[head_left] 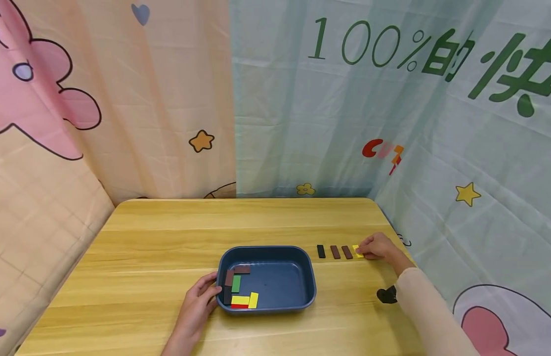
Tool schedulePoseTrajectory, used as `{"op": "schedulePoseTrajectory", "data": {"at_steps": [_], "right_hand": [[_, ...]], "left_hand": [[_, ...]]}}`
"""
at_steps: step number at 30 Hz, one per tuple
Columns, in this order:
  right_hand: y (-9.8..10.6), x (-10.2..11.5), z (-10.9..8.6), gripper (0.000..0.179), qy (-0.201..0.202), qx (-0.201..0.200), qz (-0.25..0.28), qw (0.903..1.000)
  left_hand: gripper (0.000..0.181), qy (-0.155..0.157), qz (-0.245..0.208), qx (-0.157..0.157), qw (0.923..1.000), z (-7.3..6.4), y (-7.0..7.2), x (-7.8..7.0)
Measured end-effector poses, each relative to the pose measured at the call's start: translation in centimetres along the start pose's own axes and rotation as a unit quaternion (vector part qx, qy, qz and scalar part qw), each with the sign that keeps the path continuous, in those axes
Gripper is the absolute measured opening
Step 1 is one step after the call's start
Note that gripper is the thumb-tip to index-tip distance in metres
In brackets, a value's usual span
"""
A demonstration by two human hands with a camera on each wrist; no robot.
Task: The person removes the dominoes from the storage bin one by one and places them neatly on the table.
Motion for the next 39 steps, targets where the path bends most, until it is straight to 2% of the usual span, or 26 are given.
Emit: {"op": "schedulePoseTrajectory", "data": {"at_steps": [7,12,17,20,28,39], "right_hand": [[0.7,1.3,-0.4,0.029,0.055,0.042,0.003,0.9976],[0.9,1.9,-0.5,0.037,0.045,0.061,0.003,0.9971],[0.6,2.8,-0.3,0.038,0.061,0.075,-0.012,0.9953],[0.3,3.5,-0.1,0.039,0.080,0.084,-0.023,0.9929],[-1.1,5.2,-0.2,0.041,0.095,0.115,-0.020,0.9886],[-3.5,7.5,0.4,0.040,0.088,0.133,-0.008,0.9872]], "left_hand": [[0.044,0.003,-0.003,-0.004,1.0000,-0.1,-0.1,-0.2],[0.045,0.002,-0.004,-0.002,1.0000,-0.2,-0.2,-0.2],[0.045,0.000,-0.002,0.003,1.0000,-0.2,-0.2,-0.2],[0.045,0.001,-0.001,0.000,1.0000,-0.1,-0.1,-0.2],[0.045,0.014,0.002,-0.007,0.9999,-0.2,-0.1,0.0],[0.045,0.012,0.003,-0.005,0.9999,-0.2,-0.1,0.0]]}}
Point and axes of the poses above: each hand's wrist, its own z-axis towards the middle knuckle, its own y-axis out of the back of the hand, x = y × z, the point moved 6 cm from there along z, towards the middle knuckle, and after that the axes turned 2 degrees about z, right-handed, at the moved point
